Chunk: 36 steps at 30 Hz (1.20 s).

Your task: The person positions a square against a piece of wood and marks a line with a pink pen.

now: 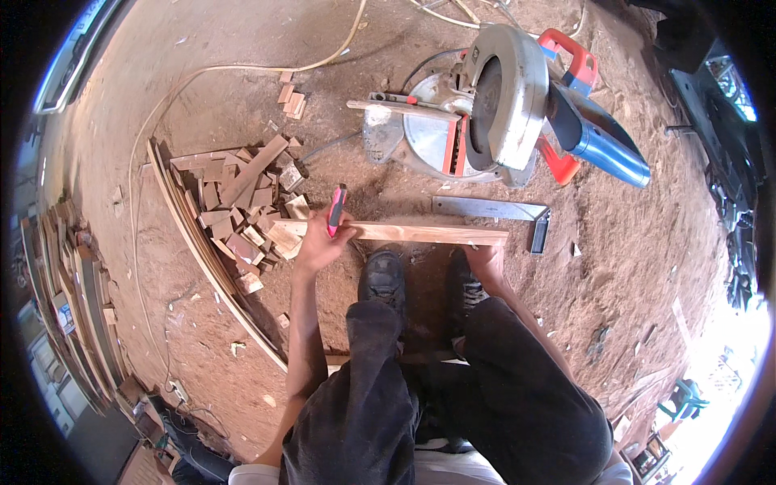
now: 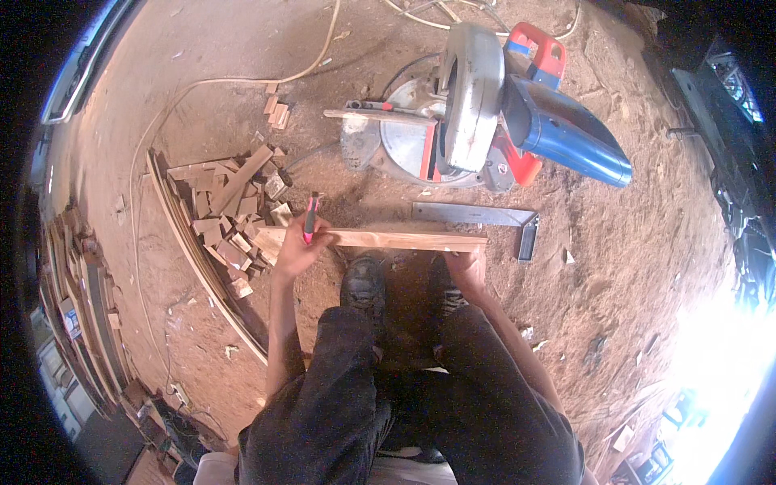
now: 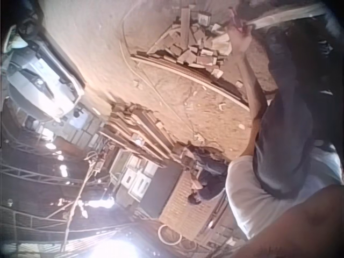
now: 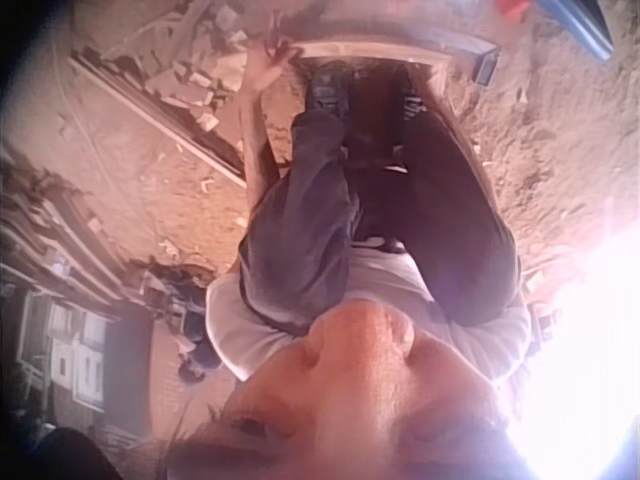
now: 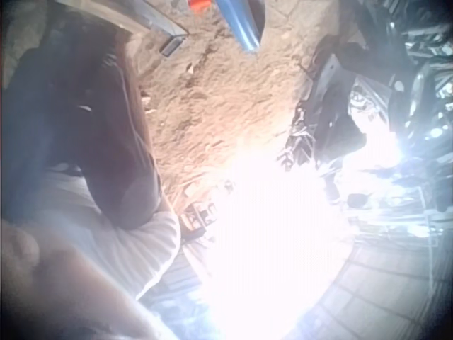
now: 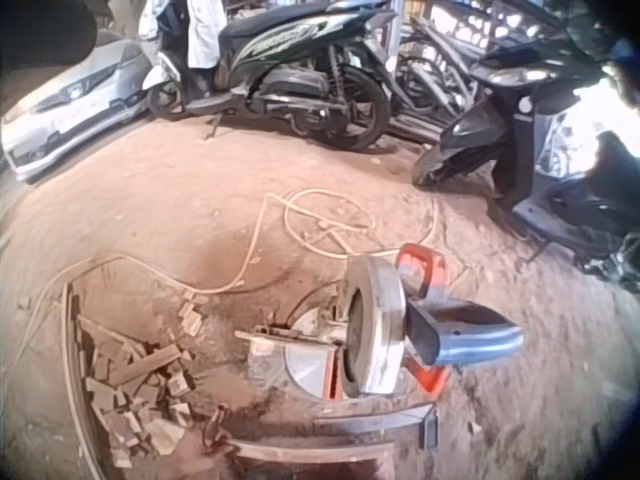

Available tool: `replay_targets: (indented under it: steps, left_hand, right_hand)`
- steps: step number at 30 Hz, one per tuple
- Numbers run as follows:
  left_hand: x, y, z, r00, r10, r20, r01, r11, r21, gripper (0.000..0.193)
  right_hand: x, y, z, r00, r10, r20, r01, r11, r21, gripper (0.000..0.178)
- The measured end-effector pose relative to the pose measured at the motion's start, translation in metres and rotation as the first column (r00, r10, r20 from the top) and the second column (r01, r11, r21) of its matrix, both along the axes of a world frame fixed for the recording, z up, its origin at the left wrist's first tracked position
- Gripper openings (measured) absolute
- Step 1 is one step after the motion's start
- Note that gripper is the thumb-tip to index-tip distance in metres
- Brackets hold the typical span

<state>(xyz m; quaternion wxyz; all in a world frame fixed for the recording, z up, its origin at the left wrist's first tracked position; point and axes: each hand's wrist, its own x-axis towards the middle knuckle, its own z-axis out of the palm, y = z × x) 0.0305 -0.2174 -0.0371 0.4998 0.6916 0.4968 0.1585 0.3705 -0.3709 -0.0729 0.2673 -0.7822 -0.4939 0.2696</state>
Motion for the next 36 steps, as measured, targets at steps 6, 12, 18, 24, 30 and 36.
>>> replay_targets:
  steps: [6,12,18,24,30,36]
  left_hand:
    - [0.011,-0.002,0.011,0.997,0.057,0.047,-0.055,0.997,-0.047,0.024]
    - [0.020,0.001,0.013,0.999,-0.026,-0.039,0.027,0.999,0.027,0.009]
    - [0.044,-0.002,0.004,0.926,-0.207,-0.317,0.227,0.974,0.027,0.033]
    - [0.068,-0.016,0.002,0.931,-0.155,-0.329,0.176,0.984,0.034,0.039]
    - [0.058,-0.027,-0.023,0.951,-0.160,-0.263,0.195,0.975,0.111,0.046]
    - [0.059,-0.028,-0.026,0.996,-0.060,-0.073,0.078,0.958,0.275,0.049]
  right_hand:
    - [0.051,0.002,-0.020,0.997,-0.079,0.019,0.076,0.990,0.118,0.018]
    - [0.127,0.001,-0.006,0.848,-0.501,-0.173,0.521,0.848,0.095,0.017]
    - [0.176,-0.039,0.006,0.226,-0.603,-0.765,0.789,0.574,-0.219,0.013]
    - [0.179,-0.070,-0.007,-0.049,-0.419,-0.907,0.689,0.643,-0.334,0.014]
    - [0.145,-0.053,0.007,-0.115,-0.403,-0.908,0.589,0.708,-0.389,0.014]
    - [0.124,-0.036,0.016,-0.130,-0.397,-0.909,0.509,0.759,-0.405,0.012]
